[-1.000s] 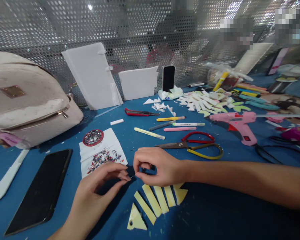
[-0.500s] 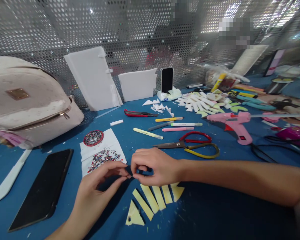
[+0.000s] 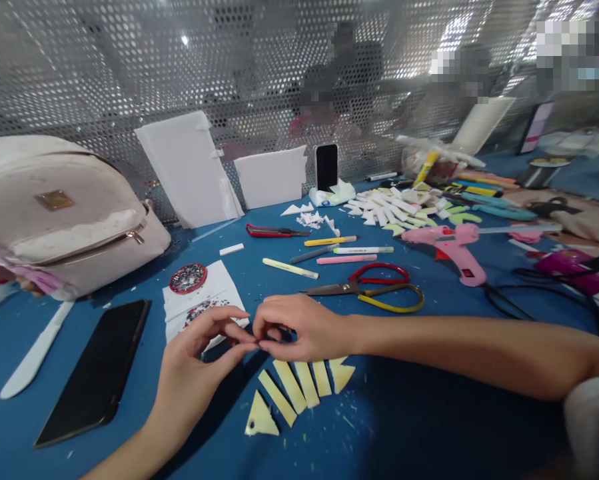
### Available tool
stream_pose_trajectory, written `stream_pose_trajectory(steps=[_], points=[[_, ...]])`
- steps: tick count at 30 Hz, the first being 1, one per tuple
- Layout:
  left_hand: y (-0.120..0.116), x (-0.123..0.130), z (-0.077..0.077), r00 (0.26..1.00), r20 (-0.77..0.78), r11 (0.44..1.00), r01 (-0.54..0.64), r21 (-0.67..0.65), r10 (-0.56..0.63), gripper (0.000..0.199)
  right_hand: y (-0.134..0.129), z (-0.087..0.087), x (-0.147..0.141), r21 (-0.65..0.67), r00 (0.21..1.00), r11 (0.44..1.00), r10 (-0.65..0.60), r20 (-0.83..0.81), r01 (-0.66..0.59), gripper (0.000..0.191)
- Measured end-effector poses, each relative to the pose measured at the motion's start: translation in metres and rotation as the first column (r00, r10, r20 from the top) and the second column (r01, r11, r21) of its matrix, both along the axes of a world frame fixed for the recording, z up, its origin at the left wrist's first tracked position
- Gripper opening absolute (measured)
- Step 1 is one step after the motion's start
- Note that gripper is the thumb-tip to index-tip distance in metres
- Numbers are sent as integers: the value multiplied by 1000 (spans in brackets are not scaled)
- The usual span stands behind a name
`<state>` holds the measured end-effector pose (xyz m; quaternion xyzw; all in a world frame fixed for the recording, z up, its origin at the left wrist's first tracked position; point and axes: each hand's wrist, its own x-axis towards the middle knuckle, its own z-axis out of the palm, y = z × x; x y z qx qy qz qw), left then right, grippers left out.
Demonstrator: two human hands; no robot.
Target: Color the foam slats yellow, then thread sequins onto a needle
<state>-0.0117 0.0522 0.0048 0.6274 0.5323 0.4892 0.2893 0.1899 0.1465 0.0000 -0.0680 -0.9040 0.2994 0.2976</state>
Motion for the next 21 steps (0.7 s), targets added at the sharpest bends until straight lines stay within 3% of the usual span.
stream_pose_trajectory(steps=[6,14,17,21], points=[[0,2,2,999,-32,1000,-20,7,20,27,1,2,1,-20,1000,1000,1,4,-1,9],[4,7,10,996,88,994,24,-108,-15,26,-3,3,1,-66,1000,998,18,-11,-19,9],[0,5,10,997,40,990,68,-123,-64,21,-2,4,1,-213,998,976,-50,-35,41,5],[-8,2,7,964,-105,968,233,-95,-243,5,5,3,-1,-468,973,879,-181,-142,95,10]])
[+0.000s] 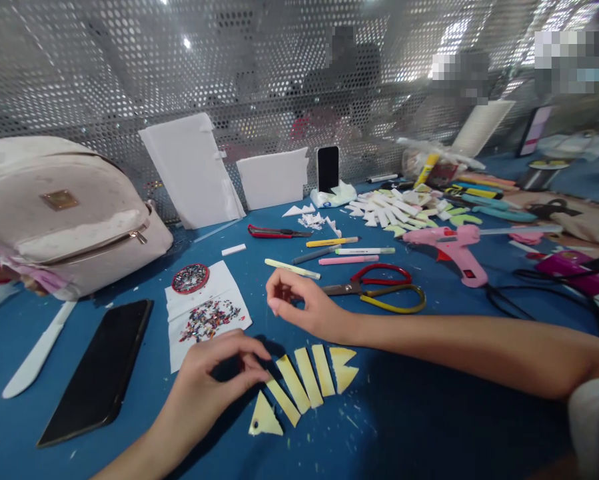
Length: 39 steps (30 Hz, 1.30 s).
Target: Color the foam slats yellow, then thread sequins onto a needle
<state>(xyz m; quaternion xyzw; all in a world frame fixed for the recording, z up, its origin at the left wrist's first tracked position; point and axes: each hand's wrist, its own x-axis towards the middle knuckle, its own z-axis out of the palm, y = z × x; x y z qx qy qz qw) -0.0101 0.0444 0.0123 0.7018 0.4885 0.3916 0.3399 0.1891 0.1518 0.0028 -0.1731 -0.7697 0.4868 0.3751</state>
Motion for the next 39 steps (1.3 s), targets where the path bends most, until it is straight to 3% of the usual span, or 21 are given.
stream_pose_trajectory(steps=[4,9,12,16,21,24,27,32,35,39], points=[[-5,-2,-4,985,-67,987,161,-2,-160,9,9,-5,-3,-227,992,973,-57,-111,31,16],[-4,-3,-7,974,-71,976,216,-13,-216,12,16,-8,-5,-395,971,917,-143,-191,57,23],[-3,-4,-8,974,-86,978,210,-18,-211,13,17,-6,-6,-451,966,891,-159,-203,51,25],[-2,-4,-6,976,-96,981,195,-5,-194,13,18,-5,-6,-505,957,862,-101,-273,-54,26],[0,-3,-4,984,-103,989,147,34,-143,13,25,-7,-4,-651,934,732,-60,-352,-198,22],[1,-3,-4,988,-104,992,116,50,-111,13,27,-9,-3,-671,935,700,-12,-354,-245,15],[1,-4,-4,992,-104,994,82,69,-74,12,24,-10,-2,-609,932,724,135,-335,-324,6],[3,-5,-5,996,-89,996,-15,90,23,11,15,-4,-1,-352,930,861,343,-131,-367,13],[5,-4,-5,992,-90,992,-83,97,92,11,11,1,0,-209,923,902,384,-16,-379,17],[6,-4,-5,985,-70,985,-149,88,155,6,8,4,-1,-123,926,929,362,109,-349,12]])
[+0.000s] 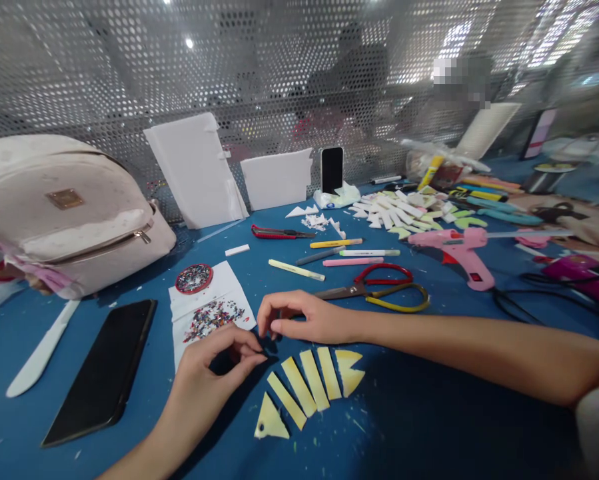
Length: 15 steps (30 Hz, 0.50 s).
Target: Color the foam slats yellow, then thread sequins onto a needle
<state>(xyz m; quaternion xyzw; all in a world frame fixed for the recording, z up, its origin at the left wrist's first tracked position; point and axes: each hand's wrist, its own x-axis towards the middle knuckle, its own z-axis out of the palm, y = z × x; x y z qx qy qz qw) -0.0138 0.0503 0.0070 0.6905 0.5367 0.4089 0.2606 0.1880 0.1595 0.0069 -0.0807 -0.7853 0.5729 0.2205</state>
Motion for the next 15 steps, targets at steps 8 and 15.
stream_pose_trajectory(steps=[8,15], points=[[-1,0,0,1000,24,1000,-18,-18,18,4,-3,-3,-3,118,998,993,-23,56,16,20],[-1,1,0,999,29,1000,-20,10,20,5,-2,-5,-3,121,998,993,-21,61,14,17]])
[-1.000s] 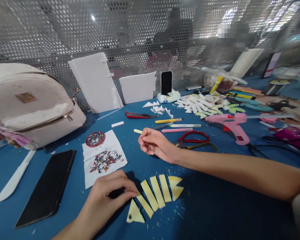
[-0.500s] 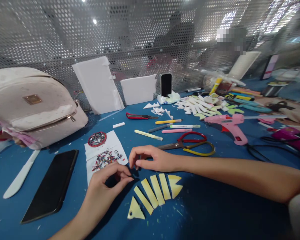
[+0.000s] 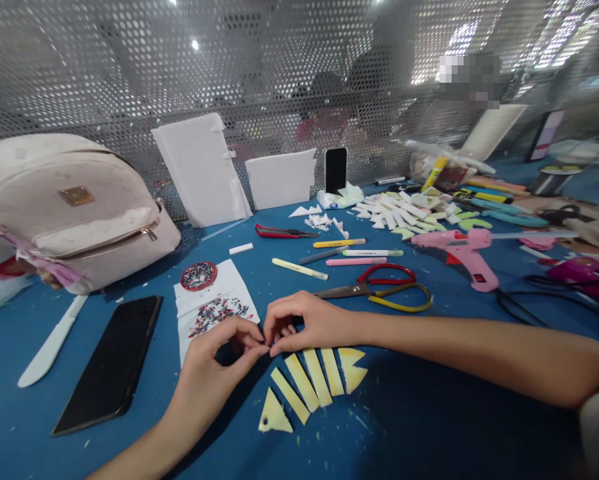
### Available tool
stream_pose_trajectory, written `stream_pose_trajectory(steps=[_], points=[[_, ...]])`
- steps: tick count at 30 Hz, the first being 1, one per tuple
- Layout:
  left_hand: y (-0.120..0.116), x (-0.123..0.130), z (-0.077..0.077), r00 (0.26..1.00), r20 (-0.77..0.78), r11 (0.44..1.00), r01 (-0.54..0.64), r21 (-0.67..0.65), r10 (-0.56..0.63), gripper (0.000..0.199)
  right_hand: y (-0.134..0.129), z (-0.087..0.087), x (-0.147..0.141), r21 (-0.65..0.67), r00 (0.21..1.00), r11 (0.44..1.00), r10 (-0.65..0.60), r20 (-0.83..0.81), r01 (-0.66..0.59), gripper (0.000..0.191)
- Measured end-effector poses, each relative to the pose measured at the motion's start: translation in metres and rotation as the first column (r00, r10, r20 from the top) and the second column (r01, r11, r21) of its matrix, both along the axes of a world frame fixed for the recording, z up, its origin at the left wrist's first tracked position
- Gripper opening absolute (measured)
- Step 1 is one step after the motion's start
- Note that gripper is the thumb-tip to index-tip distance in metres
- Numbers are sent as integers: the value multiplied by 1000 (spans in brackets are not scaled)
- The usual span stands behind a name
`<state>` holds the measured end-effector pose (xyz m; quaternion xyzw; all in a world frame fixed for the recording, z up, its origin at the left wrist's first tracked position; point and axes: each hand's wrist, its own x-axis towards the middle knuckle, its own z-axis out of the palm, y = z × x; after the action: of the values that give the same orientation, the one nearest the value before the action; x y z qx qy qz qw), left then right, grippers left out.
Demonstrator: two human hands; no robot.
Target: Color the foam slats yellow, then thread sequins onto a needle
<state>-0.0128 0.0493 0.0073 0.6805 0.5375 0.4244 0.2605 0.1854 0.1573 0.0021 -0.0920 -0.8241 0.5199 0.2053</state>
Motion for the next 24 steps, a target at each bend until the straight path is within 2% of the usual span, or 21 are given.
stream_pose_trajectory(steps=[4,7,10,11,12,16,18,24], points=[[4,-4,4,1000,-12,1000,2,27,-2,3,1,0,1,-112,1000,994,-5,9,6,13],[13,-17,16,996,-72,997,53,62,-49,3,1,2,0,-227,998,973,-53,-14,48,12],[27,-40,30,980,-169,992,113,63,-101,6,2,2,-1,-328,993,941,-104,-52,82,14],[32,-49,34,970,-207,990,137,23,-130,8,2,2,-1,-349,991,933,-119,-62,90,15],[36,-58,36,946,-260,981,183,-71,-195,9,3,1,-1,-361,989,927,-132,-69,98,16],[47,-88,35,813,-329,857,358,-371,-481,11,3,1,0,-363,987,925,-149,-65,116,16],[50,-95,30,775,-326,818,398,-415,-542,10,2,1,0,-353,988,929,-139,-60,110,15],[49,-91,23,755,-303,794,446,-414,-582,10,1,3,0,-339,990,935,-127,-54,101,13]])
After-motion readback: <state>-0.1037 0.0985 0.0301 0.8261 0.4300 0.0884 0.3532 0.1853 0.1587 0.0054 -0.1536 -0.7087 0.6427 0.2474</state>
